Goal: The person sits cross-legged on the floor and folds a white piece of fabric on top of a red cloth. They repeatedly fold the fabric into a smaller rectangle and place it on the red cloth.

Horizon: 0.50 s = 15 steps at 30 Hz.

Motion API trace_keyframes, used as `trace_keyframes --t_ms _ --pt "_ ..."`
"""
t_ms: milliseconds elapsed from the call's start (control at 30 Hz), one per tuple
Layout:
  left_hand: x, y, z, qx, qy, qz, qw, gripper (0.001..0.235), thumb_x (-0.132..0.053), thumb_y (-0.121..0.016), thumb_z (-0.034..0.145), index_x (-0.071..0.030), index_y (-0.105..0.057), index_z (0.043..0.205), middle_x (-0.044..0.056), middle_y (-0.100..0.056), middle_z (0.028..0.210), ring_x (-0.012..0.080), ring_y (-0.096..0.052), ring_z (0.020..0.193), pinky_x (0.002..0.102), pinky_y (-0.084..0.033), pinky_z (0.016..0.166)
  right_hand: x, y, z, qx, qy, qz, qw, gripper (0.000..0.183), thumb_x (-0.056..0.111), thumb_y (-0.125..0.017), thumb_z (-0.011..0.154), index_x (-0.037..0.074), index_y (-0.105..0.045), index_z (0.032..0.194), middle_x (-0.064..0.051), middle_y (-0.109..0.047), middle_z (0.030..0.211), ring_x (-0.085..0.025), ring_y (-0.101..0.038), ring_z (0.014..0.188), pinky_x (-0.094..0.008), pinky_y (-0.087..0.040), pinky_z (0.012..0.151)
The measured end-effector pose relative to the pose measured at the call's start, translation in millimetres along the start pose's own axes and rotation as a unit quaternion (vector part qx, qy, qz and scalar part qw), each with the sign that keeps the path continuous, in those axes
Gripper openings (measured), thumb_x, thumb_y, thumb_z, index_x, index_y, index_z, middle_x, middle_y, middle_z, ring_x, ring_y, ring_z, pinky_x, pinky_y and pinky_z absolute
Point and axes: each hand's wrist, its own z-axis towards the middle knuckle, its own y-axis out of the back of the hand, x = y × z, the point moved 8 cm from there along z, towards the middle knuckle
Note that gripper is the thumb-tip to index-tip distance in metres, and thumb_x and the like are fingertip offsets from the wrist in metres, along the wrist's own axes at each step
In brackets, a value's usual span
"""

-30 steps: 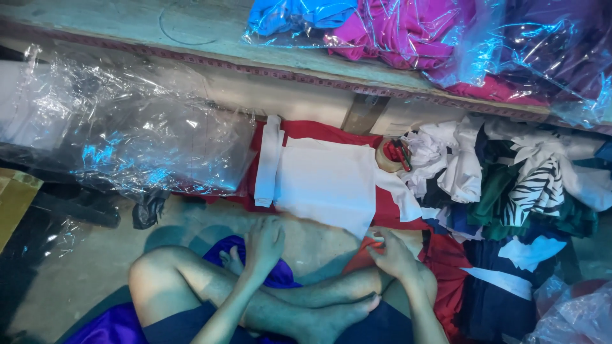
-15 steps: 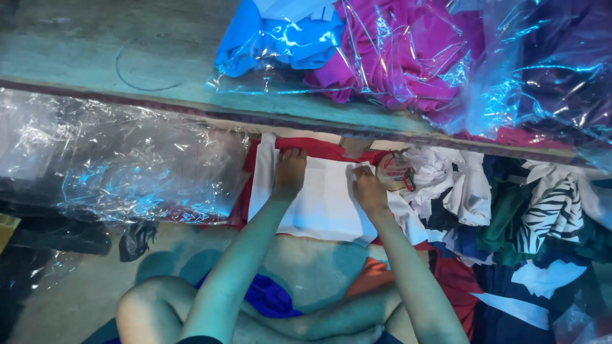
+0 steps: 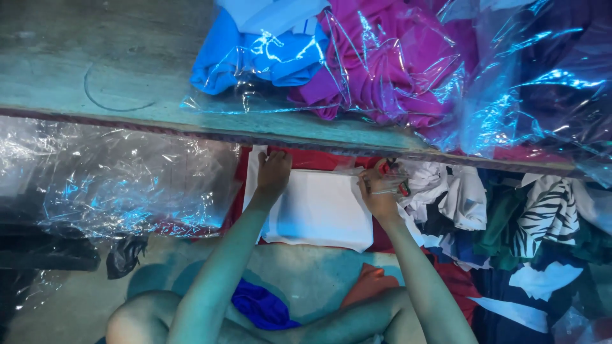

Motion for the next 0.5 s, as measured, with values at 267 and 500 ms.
trace_keyframes --t_ms 267,500 --pt "-23 42 -51 -0.047 -0.089 -0.037 0.994 0.012 -0.007 -0.073 0.085 -0.016 -0.067 0.092 0.002 -0.067 0.087 0.0219 -0.066 0.09 0.047 -0.039 0.096 18 39 -36 0.03 0.044 0.021 0.998 0.01 0.015 -0.065 0.102 0.009 -0.073 0.106 -0.021 -0.075 0.097 -0.043 -0.07 0.078 -0.033 -0.061 0.058" --pt "-32 -23 -98 0.137 -0.087 -0.049 0.986 0.023 -0.037 -0.068 0.088 -0.022 -0.068 0.106 -0.001 -0.069 0.118 0.0202 -0.06 0.117 0.047 -0.03 0.099 30 38 -79 0.134 0.073 -0.06 0.987 0.012 0.024 -0.068 0.093 0.014 -0.071 0.099 -0.008 -0.073 0.109 -0.04 -0.074 0.089 -0.046 -0.064 0.072"
